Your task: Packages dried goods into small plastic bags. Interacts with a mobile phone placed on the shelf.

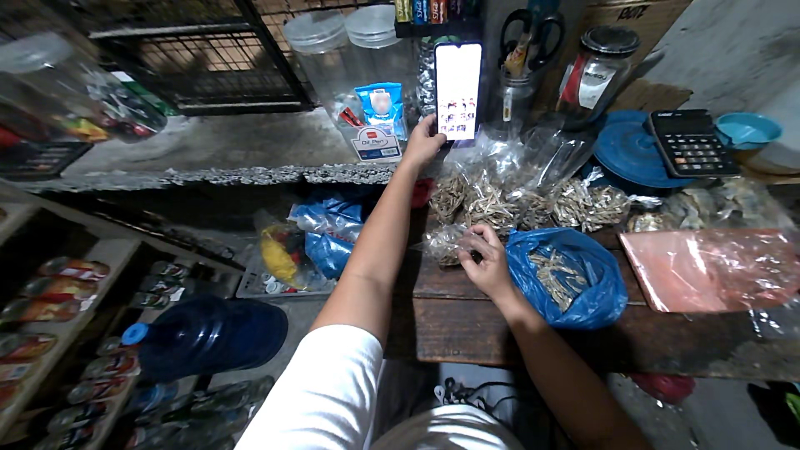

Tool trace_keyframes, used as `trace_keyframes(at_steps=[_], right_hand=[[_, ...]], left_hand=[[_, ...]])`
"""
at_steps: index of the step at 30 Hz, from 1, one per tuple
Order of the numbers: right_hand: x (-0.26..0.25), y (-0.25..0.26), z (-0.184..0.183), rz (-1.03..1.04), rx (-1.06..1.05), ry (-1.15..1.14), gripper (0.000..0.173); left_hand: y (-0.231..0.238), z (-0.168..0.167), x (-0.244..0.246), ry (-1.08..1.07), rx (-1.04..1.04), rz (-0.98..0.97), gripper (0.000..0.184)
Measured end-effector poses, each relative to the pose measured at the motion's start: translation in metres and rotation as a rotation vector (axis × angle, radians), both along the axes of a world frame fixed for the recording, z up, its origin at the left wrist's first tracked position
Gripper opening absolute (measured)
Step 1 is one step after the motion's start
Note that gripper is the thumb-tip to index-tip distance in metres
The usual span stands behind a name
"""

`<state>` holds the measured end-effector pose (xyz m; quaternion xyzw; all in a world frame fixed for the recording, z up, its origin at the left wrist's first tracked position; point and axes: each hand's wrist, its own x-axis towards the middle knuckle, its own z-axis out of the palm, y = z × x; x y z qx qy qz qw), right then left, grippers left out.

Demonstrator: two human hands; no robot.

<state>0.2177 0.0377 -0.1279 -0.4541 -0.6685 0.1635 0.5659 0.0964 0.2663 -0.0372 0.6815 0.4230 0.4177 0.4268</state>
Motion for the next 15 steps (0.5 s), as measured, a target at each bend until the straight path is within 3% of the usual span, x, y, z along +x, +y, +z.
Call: trace_keyframes(at_steps=[15], right_hand=[[0.0002,0.0001,-0.0003,0.01,-0.003,0.011,0.022]], left_hand=[[0.0006,-0.0011,-0.0007,-0.005,-0.005,-0.011,0.045]])
